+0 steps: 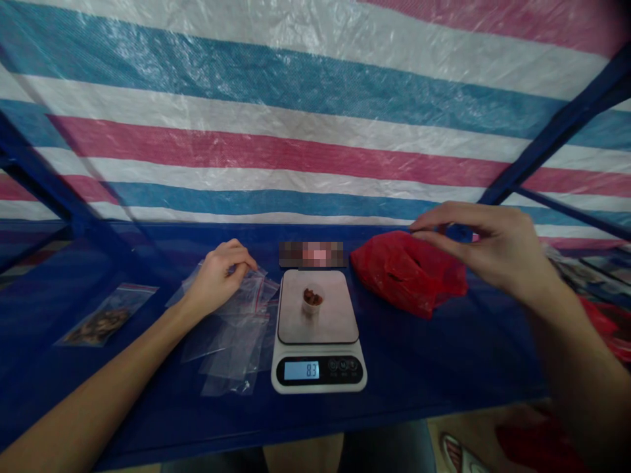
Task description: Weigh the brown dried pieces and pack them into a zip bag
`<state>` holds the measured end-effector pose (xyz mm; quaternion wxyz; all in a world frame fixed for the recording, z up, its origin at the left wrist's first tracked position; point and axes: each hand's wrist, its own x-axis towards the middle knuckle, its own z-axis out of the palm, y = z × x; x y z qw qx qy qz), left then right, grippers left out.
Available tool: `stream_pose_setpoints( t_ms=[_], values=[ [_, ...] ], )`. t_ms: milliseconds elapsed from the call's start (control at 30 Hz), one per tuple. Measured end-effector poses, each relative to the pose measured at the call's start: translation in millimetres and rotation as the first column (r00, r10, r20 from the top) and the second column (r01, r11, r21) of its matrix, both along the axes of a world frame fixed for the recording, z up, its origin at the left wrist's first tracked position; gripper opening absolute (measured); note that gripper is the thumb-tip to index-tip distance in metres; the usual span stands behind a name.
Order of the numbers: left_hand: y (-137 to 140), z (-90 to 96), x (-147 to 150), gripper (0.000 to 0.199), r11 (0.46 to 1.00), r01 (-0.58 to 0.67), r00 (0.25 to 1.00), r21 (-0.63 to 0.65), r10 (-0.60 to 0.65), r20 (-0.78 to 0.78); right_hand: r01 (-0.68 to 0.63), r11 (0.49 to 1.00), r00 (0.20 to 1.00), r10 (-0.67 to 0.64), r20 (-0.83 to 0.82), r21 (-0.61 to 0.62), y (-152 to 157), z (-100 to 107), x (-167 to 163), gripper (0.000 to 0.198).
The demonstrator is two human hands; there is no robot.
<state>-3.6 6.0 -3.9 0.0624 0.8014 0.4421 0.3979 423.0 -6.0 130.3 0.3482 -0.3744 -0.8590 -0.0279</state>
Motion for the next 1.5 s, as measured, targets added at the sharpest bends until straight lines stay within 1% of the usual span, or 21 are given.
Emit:
stream_pose_setpoints(
  t_ms=[67,100,133,200,300,400,633,733,933,1033,1100,1167,1233,1267,1300,1333,1367,1400,1433,1467,1500],
  values=[
    [0,-0.2,0,0.034,1.0,0.005,1.0,-0.004,-0.005,-0.006,-0.16,0.985,0.987,0.161,0.016,-0.059,-4,-1,-38,0.008],
    [0,-0.1,-1,0.034,1.0,0.004,1.0,-0.006,-0.004,-0.007,-0.247,0.963,0.968,0.251,0.023,-0.11,-5,-5,-56,0.009],
    [0,0.0,-1,0.033,1.0,0.0,1.0,-0.008,0.0,-0.006,-0.306,0.931,0.946,0.321,0.051,-0.198,-5,-10,-74,0.01],
    [0,0.5,-2,0.033,1.0,-0.013,1.0,-0.013,0.013,-0.008,-0.393,0.873,0.899,0.431,0.081,-0.287,-6,-24,-101,0.012],
    [-1,1.6,-3,0.033,1.0,-0.016,1.0,-0.016,0.016,-0.022,-0.443,0.816,0.85,0.514,0.116,-0.37,-5,-41,-122,0.014],
    [-1,2.0,-2,0.034,1.0,-0.003,1.0,0.004,0.004,-0.03,-0.426,0.803,0.837,0.524,0.155,-0.417,-5,-48,-125,0.015],
    [-1,1.0,-2,0.034,1.0,0.006,0.999,0.022,-0.005,-0.043,-0.384,0.826,0.823,0.509,0.254,-0.413,-7,-44,-123,0.015],
    [-1,0.8,-1,0.034,1.0,0.003,0.999,0.011,-0.003,-0.041,-0.388,0.825,0.832,0.505,0.229,-0.41,-7,-42,-121,0.014],
    [-1,0.6,-1,0.034,1.0,-0.009,0.999,-0.011,0.008,-0.046,-0.415,0.8,0.837,0.522,0.164,-0.433,-2,-42,-119,0.015],
    [-1,0.2,-2,0.034,1.0,-0.005,0.999,-0.008,0.005,-0.038,-0.443,0.801,0.842,0.526,0.121,-0.402,0,-40,-116,0.016],
    [0,0.2,-3,0.034,1.0,-0.009,0.999,-0.01,0.009,-0.035,-0.435,0.832,0.872,0.485,0.07,-0.344,-1,-35,-109,0.017],
    [0,0.5,-3,0.034,1.0,-0.017,0.999,-0.012,0.016,-0.035,-0.356,0.896,0.927,0.375,0.022,-0.266,-6,-28,-94,0.019],
    [0,0.8,-3,0.033,1.0,-0.019,0.999,-0.007,0.019,-0.035,-0.189,0.968,0.982,0.189,-0.014,-0.167,-12,-22,-72,0.017],
    [0,1.0,-3,0.033,1.0,-0.019,0.999,-0.006,0.019,-0.035,-0.093,0.991,0.995,0.088,-0.055,-0.095,-15,-20,-59,0.015],
    [0,1.2,-3,0.033,1.0,-0.019,0.999,-0.006,0.019,-0.034,0.025,0.997,0.996,-0.031,-0.086,-0.068,-18,-20,-43,0.014],
    [0,1.5,-2,0.033,1.0,-0.019,0.999,-0.007,0.019,-0.032,0.142,0.989,0.98,-0.147,-0.134,-0.046,-20,-22,-26,0.014],
    [-1,1.9,-1,0.033,1.0,-0.021,0.999,-0.01,0.021,-0.03,0.253,0.966,0.948,-0.257,-0.186,-0.044,-20,-26,-9,0.016],
    [-1,2.4,0,0.033,1.0,-0.025,0.999,-0.014,0.025,-0.029,0.351,0.935,0.908,-0.352,-0.226,-0.047,-20,-30,9,0.018],
    [-1,2.9,0,0.033,0.999,-0.03,0.999,-0.018,0.03,-0.028,0.427,0.9,0.874,-0.435,-0.217,-0.085,-18,-36,25,0.021],
    [-1,3.4,1,0.033,0.999,-0.035,0.999,-0.023,0.034,-0.028,0.461,0.88,0.863,-0.475,-0.172,-0.114,-16,-43,40,0.023],
    [-1,3.8,2,0.033,0.999,-0.039,0.999,-0.028,0.038,-0.03,0.46,0.873,0.875,-0.477,-0.084,-0.163,-13,-49,52,0.025]
  ],
)
